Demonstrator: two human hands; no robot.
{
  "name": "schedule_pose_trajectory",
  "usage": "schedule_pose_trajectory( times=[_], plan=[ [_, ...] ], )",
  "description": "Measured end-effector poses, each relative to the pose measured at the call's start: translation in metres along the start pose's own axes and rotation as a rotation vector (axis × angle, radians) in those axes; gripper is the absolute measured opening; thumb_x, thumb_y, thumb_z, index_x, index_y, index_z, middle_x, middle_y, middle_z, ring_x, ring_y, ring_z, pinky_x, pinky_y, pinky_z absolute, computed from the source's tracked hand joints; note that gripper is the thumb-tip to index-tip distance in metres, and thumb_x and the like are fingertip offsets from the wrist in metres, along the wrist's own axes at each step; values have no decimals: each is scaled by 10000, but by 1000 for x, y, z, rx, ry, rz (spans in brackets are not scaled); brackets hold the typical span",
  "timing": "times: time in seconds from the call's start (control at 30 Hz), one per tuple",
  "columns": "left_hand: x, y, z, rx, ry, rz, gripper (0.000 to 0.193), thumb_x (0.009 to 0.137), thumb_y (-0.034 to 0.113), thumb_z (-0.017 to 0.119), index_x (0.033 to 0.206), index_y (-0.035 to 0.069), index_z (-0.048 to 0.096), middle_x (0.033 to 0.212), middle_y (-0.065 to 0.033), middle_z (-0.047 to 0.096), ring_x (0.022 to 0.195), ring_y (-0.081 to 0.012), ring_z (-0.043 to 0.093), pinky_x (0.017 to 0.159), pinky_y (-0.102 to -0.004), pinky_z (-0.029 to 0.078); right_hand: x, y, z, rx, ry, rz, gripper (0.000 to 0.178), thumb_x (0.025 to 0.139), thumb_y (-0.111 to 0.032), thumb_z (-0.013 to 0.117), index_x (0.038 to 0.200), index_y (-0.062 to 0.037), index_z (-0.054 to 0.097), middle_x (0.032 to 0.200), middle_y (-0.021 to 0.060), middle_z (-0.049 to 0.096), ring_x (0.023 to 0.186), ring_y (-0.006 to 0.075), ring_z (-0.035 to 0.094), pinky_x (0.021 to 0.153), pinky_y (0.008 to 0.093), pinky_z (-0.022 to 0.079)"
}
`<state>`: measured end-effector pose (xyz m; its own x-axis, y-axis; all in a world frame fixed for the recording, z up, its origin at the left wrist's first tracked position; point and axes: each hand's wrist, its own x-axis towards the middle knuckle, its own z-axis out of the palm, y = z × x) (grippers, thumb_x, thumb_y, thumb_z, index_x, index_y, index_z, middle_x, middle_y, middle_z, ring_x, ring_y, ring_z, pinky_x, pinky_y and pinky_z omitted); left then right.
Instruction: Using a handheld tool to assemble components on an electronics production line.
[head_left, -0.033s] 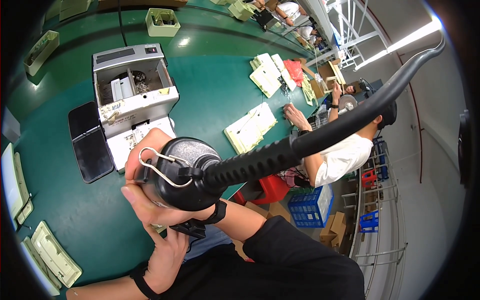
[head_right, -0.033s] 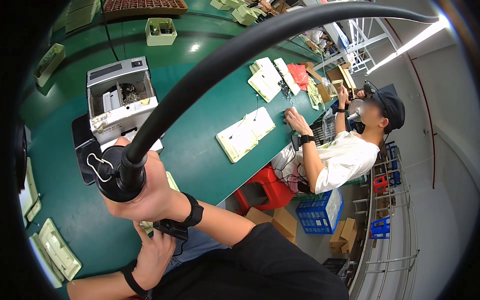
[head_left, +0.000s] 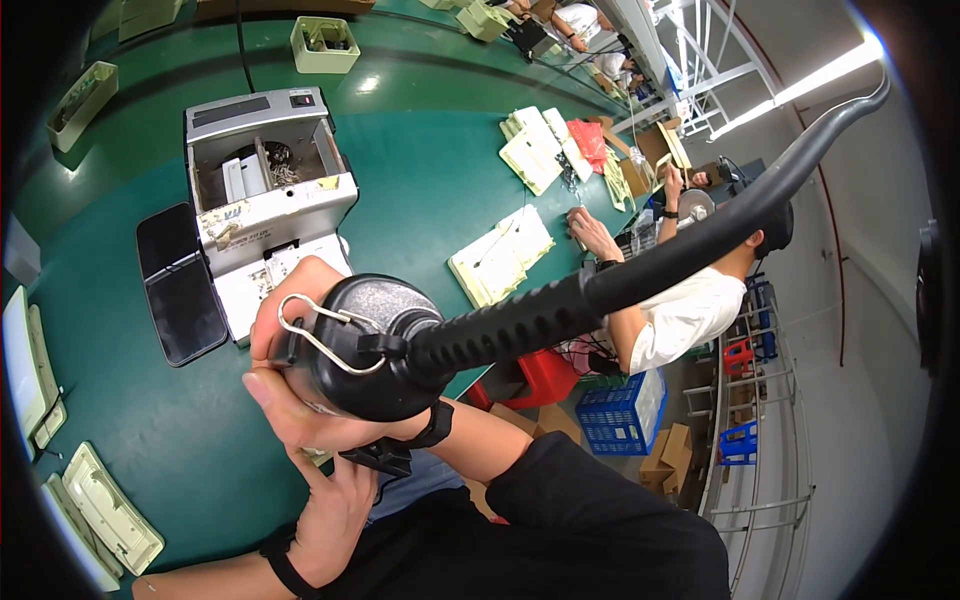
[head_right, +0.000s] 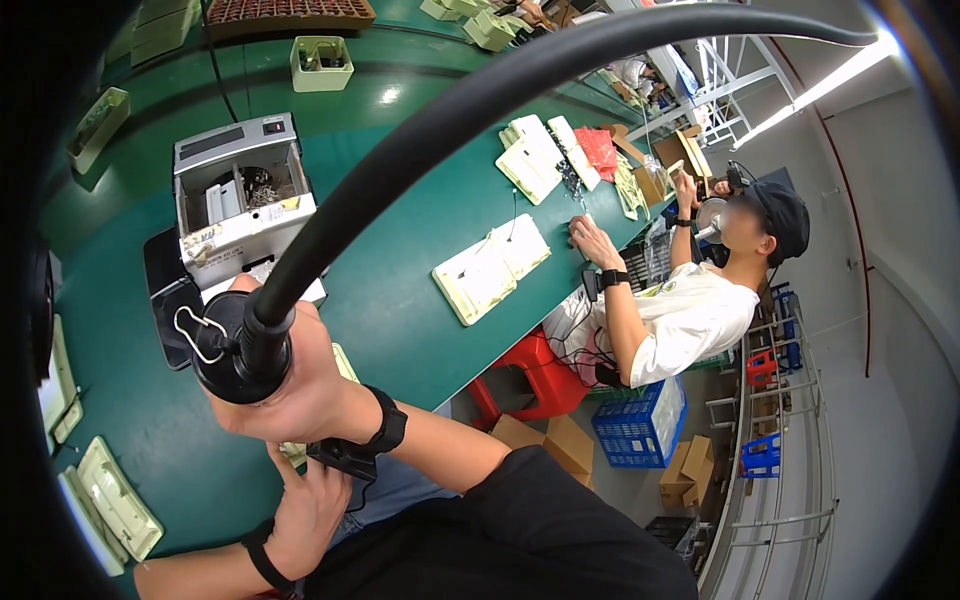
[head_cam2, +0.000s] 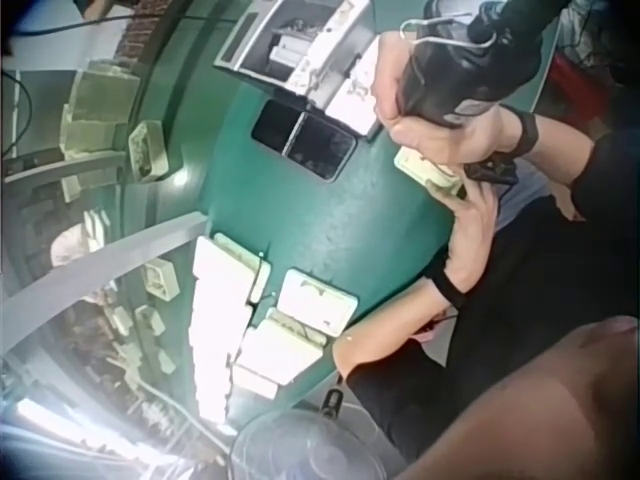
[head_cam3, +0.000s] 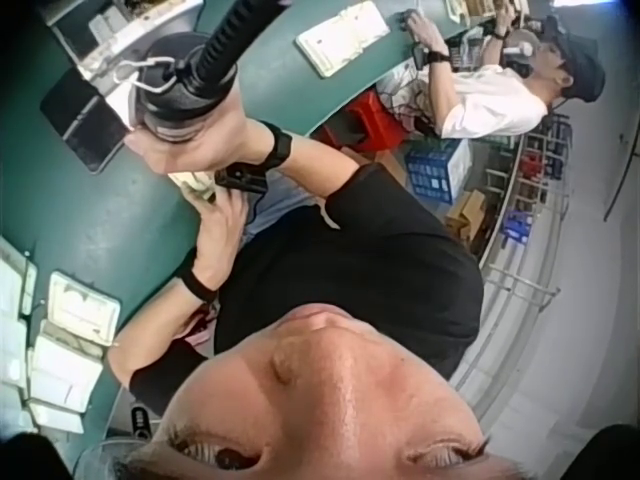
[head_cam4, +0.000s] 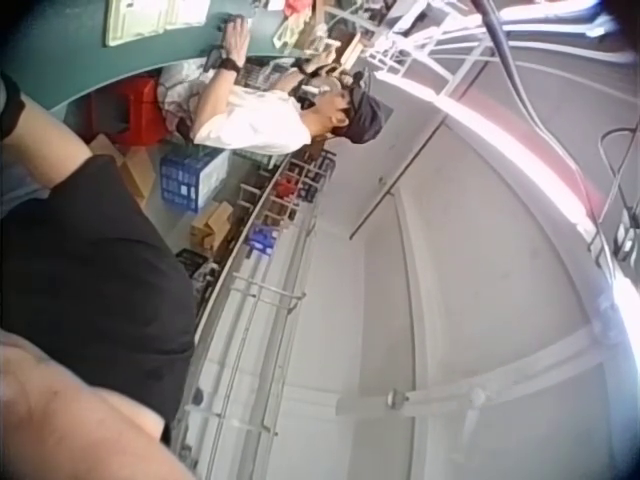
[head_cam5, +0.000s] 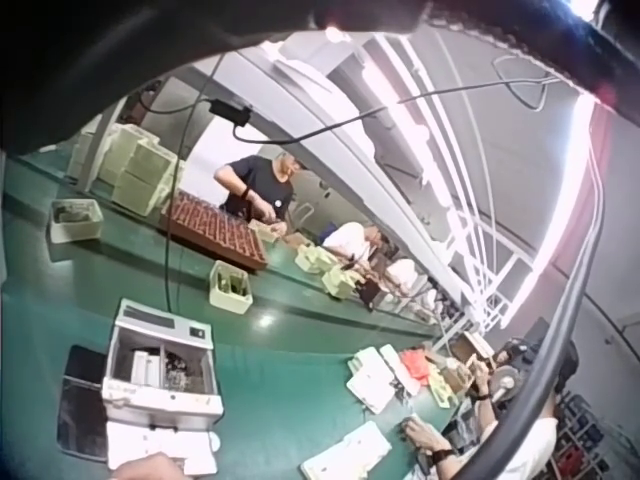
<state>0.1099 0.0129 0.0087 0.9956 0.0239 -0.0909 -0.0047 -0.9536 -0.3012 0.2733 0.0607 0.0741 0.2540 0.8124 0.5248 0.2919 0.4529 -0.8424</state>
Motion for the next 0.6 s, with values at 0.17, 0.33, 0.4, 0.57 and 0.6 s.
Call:
schedule_pose_trajectory(
  times=[0.17,0.33,0.4,0.57,0.6],
  plan=[
    [-6,3,-3,33,25,-15,427,852,276,597,1222,80,684,1154,-114,591,1129,-345,565,925,-735,508,-3,-6,4,-66,9,-42,255,755,-11,752,946,-63,591,884,44,586,718,142,586,661,282,469],
    [-7,7,-4,13,13,20,419,857,267,594,1218,78,690,1149,-111,594,1113,-340,570,913,-722,520,-10,-6,3,-52,37,-9,252,751,-16,757,938,-69,596,877,43,590,740,136,590,667,287,475],
    [-4,5,-5,34,-17,27,412,861,260,590,1211,71,693,1145,-106,599,1101,-338,576,905,-715,528,-7,-6,1,-28,24,9,254,749,-33,764,940,-69,601,874,44,593,753,136,593,674,289,479],
    [-67,8,-15,-25,-55,-121,287,879,214,574,1104,107,716,964,-84,617,973,-282,597,959,-764,467,5,-48,47,257,-156,139,297,759,-170,784,971,-54,612,873,49,612,781,149,607,701,310,497],
    [-88,22,-24,-95,-164,-132,269,881,213,567,1077,107,716,939,-93,620,963,-281,604,946,-755,479,-14,-56,56,408,-227,149,297,759,-170,784,971,-54,612,873,49,612,781,149,607,701,310,497]
  ],
)
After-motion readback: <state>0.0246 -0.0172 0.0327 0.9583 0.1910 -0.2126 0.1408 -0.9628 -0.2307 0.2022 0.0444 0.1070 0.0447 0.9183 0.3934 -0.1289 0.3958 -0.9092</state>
